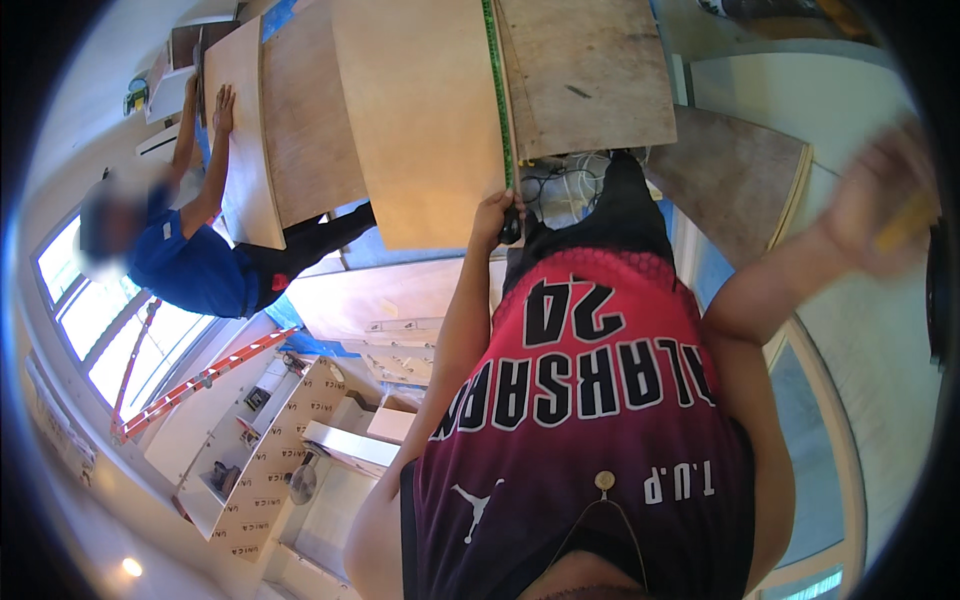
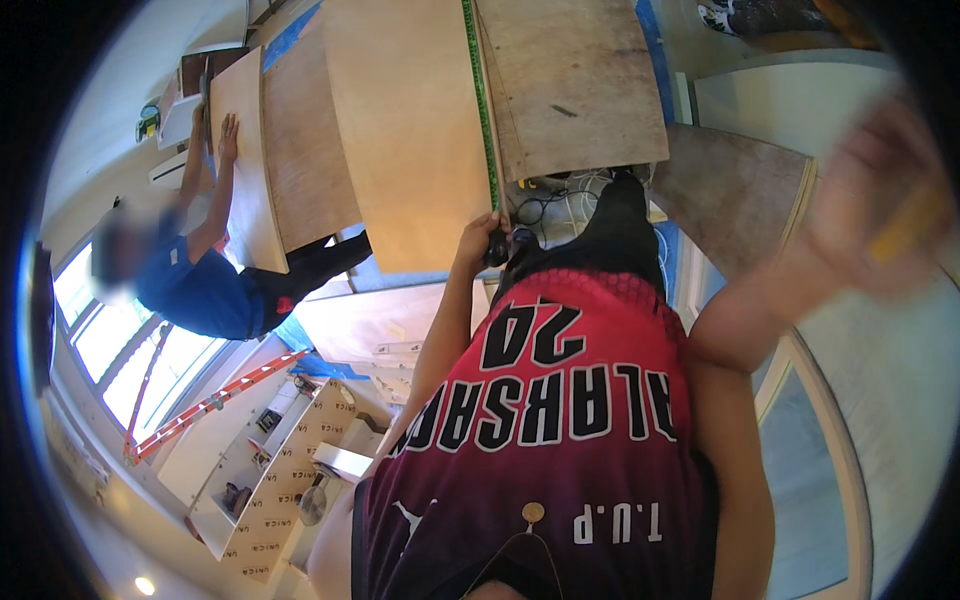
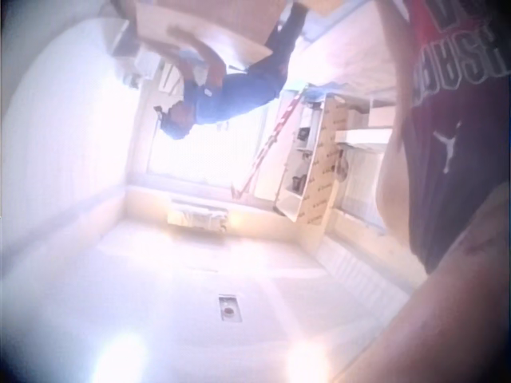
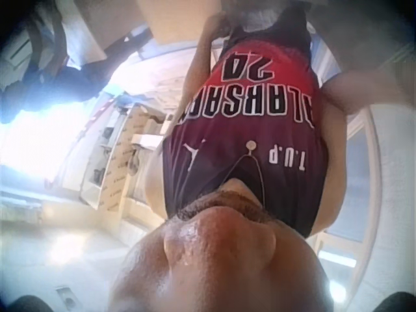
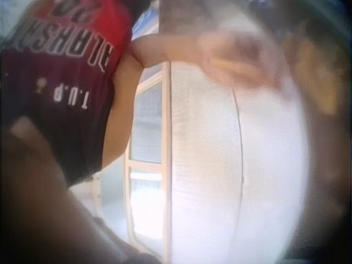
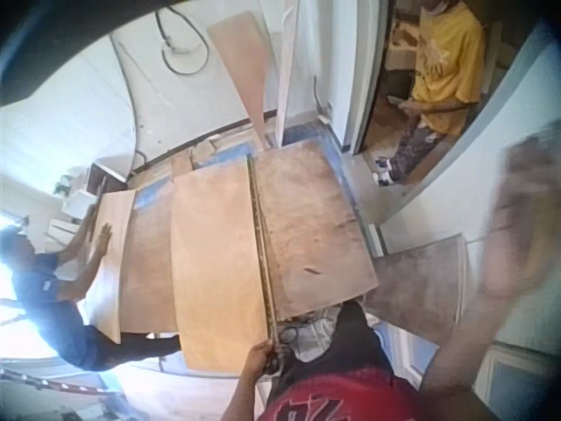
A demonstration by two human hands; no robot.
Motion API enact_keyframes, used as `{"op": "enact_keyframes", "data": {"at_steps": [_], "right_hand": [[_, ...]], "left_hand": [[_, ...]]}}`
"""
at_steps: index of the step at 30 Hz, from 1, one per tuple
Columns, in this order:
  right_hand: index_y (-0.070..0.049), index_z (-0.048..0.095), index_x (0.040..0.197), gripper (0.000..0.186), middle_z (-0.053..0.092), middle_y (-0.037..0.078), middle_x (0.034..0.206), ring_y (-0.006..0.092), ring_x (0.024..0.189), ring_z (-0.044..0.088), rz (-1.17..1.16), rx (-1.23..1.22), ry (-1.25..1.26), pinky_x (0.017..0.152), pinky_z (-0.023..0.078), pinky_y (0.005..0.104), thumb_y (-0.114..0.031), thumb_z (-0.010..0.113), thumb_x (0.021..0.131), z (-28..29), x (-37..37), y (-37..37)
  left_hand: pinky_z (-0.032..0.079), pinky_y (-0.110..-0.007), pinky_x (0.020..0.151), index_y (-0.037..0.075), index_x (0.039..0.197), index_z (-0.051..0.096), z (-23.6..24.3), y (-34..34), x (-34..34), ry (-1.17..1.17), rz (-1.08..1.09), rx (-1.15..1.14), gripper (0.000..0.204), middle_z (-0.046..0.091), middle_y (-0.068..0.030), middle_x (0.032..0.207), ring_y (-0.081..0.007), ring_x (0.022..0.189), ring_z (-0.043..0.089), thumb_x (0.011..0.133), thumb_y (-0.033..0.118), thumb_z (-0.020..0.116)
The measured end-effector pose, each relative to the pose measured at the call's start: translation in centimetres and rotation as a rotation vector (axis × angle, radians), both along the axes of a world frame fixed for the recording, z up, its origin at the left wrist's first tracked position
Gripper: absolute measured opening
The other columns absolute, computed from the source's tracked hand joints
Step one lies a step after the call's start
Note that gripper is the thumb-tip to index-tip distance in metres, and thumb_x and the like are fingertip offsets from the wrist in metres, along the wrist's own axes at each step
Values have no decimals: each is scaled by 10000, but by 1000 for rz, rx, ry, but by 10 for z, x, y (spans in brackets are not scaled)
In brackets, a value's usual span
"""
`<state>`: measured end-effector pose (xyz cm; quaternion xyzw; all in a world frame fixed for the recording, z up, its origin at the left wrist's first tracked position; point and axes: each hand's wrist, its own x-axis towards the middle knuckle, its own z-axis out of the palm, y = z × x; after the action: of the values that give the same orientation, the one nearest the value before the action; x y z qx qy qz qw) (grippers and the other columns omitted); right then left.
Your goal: The person measures the interior height of a white cabinet using a tape measure, then moves to a stack of plywood panels on the floor and uses the tape measure and a pencil to mark multiple lines on the wood.
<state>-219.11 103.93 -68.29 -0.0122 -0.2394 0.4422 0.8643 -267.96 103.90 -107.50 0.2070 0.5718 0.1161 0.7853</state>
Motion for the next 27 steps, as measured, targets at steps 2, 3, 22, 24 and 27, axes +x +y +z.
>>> {"op": "enact_keyframes", "data": {"at_steps": [2, 3, 22, 24, 27], "right_hand": [[90, 489, 1388, 503, 572, 182, 1211, 254, 1108, 569, 295, -25, 400, 1013, 517, 381, 53, 592, 898, -89, -40, 47], [111, 455, 1427, 566, 553, 190, 1225, 259, 1113, 551, 256, -180, 398, 1026, 511, 387, 82, 592, 879, -131, -56, 63], [-47, 688, 1216, 402, 758, 78, 1116, 143, 939, 721, 51, -989, -871, 791, 615, 293, -402, 552, 1085, -437, -217, 207], [-41, 691, 1215, 424, 762, 88, 1109, 158, 944, 727, 20, -985, -906, 795, 611, 298, -422, 573, 1072, -434, -219, 209], [-28, 708, 1183, 428, 764, 108, 1040, 180, 905, 734, -55, -1036, -951, 767, 599, 313, -424, 641, 1033, -430, -230, 220]], "left_hand": [[573, -315, 699, 6, 994, 669, 3, -3, 0, 51, 35, -40, 286, 689, -84, 846, -185, 725, 675, 1076, 268, 591], [573, -313, 699, 5, 997, 672, 9, -11, -4, 99, 38, -40, 287, 689, -83, 843, -183, 726, 675, 1076, 270, 592], [558, -300, 706, -3, 993, 677, 34, -10, 13, 275, 53, -55, 265, 692, -75, 829, -155, 756, 678, 1076, 235, 593], [543, -291, 735, -16, 985, 675, 35, -8, 13, 267, 89, -99, 266, 691, -74, 811, -148, 755, 674, 1075, 221, 594], [556, -299, 662, -2, 986, 679, 33, -6, 8, 290, -15, -55, 261, 692, -79, 828, -159, 749, 680, 1075, 229, 596]]}}
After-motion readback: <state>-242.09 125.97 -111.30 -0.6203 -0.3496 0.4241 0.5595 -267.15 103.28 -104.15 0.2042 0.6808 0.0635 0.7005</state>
